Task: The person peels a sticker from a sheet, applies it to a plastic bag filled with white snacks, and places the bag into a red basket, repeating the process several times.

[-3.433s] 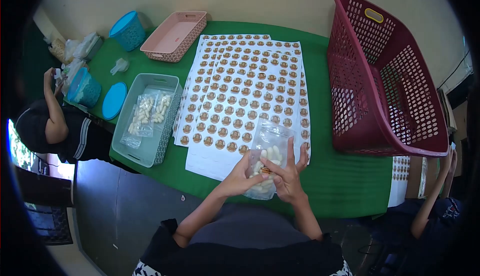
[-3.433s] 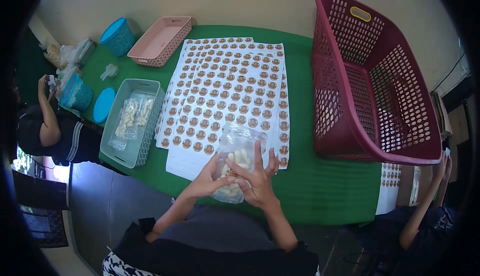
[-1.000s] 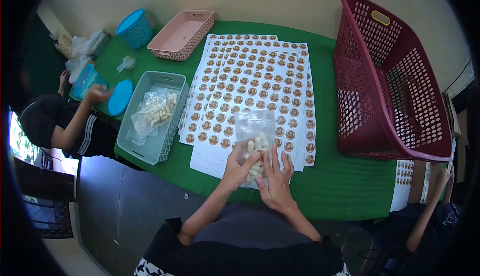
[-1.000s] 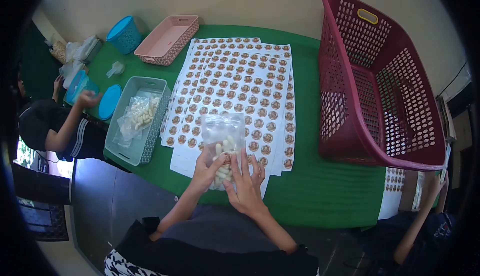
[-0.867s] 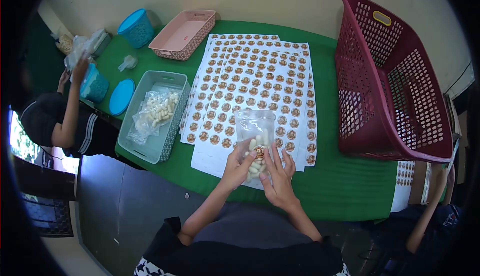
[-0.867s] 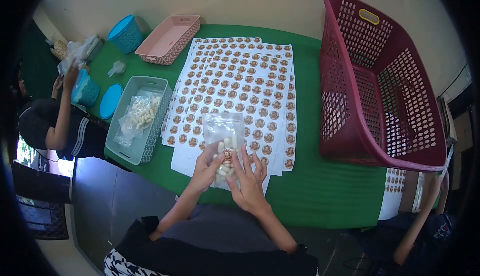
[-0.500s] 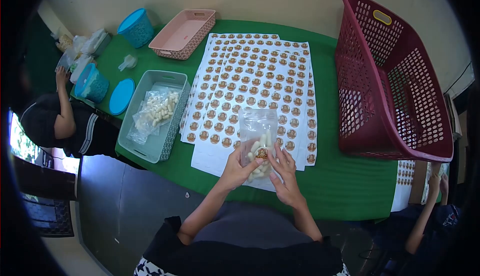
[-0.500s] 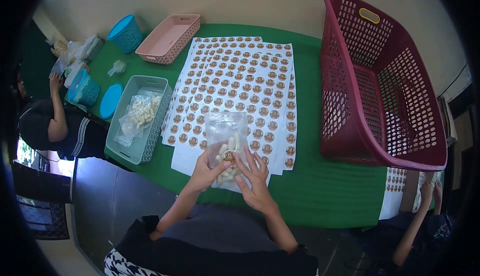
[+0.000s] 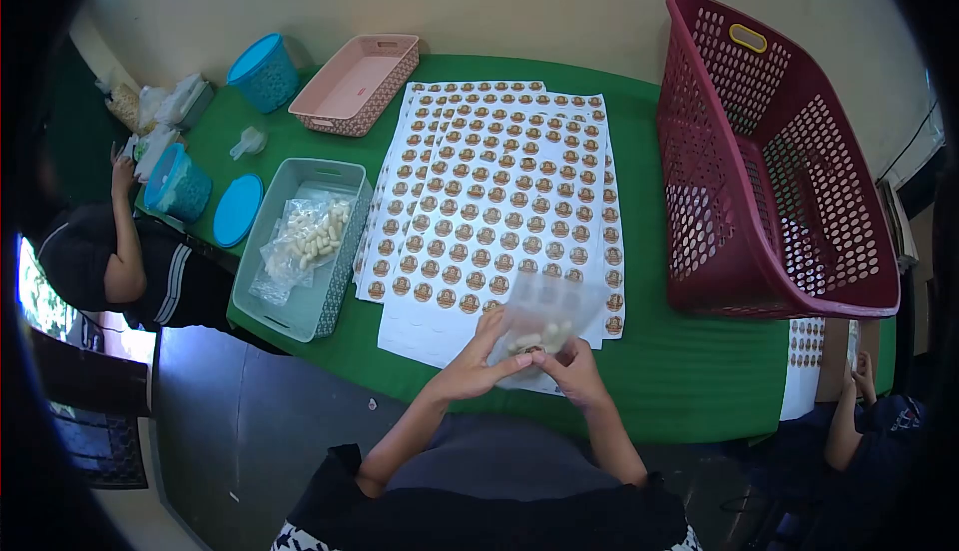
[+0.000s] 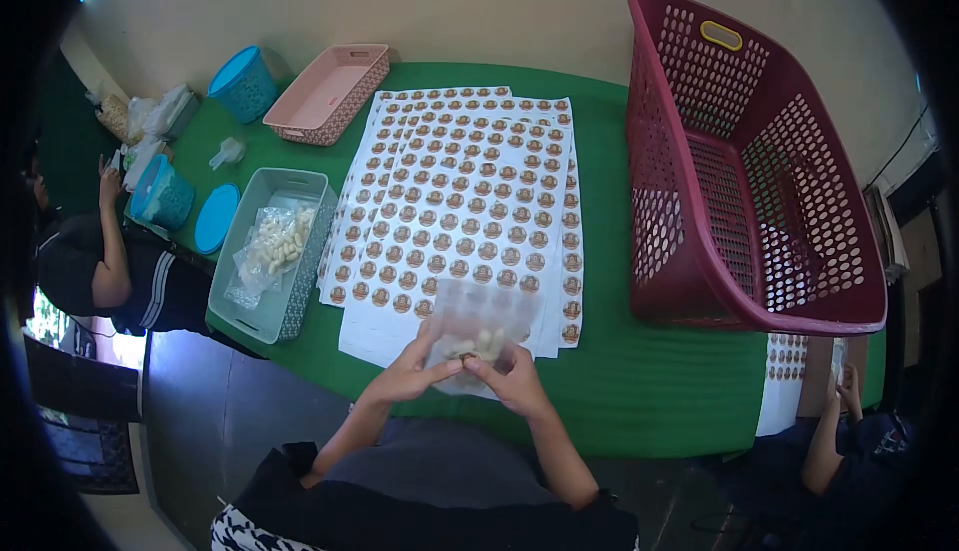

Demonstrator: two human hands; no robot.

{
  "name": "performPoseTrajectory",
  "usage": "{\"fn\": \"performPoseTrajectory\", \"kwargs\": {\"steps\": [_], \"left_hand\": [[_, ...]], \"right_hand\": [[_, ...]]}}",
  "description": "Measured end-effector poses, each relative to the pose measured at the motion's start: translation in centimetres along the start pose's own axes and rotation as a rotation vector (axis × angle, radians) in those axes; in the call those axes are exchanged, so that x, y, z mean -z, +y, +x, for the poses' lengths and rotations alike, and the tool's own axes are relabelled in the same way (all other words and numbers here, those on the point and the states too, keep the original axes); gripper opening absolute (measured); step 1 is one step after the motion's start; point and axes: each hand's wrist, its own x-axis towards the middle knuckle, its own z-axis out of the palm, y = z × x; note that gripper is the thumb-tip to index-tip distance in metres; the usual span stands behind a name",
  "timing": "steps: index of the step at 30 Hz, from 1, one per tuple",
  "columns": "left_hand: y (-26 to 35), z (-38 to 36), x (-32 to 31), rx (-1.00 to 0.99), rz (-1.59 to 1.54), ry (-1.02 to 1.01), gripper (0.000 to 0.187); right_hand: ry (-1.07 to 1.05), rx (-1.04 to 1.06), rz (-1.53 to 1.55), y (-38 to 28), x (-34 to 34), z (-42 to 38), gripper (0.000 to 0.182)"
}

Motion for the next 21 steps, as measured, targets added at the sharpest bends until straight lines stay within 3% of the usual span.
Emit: {"fn": "performPoseTrajectory", "kwargs": {"steps": [1,3,5,8,12,14,16,17,19,21], "left_hand": [[0.1,-0.1,-0.1,-0.138,0.193,0.060,0.047],[-0.8,-0.1,-0.5,-0.102,0.109,0.079,0.047],[-2.1,0.0,-0.8,0.067,-0.122,0.240,0.047],[-0.3,0.3,-0.2,0.130,-0.312,0.315,0.040],[0.9,0.7,0.2,0.130,-0.269,0.394,0.020],[0.2,0.5,0.5,0.116,-0.275,0.364,0.019],[0.2,0.4,0.5,0.103,-0.282,0.331,0.019],[0.7,0.3,0.3,0.110,-0.262,0.315,0.020],[0.8,0.3,-0.1,0.117,-0.241,0.299,0.020],[0.3,0.2,-0.6,0.080,-0.169,0.215,0.021]], "right_hand": [[0.002,-0.001,-0.001,0.1,0.1,0.1,0.031],[-0.037,-0.052,0.022,0.5,0.5,0.4,0.028],[-0.067,-0.040,-0.002,0.1,0.2,0.3,0.026],[-0.138,-0.040,-0.013,-0.2,-0.5,-0.1,0.024],[-0.260,-0.095,-0.001,0.2,-1.1,-0.5,0.025],[-0.291,-0.126,0.014,0.3,-1.2,-0.5,0.028],[-0.173,0.124,-0.205,0.3,-1.2,-0.3,0.034],[-0.173,0.123,-0.204,0.3,-1.0,-0.1,0.034],[-0.107,0.211,0.028,0.2,0.0,0.6,0.040],[-0.093,0.236,0.028,-0.5,0.3,0.9,0.034]]}}
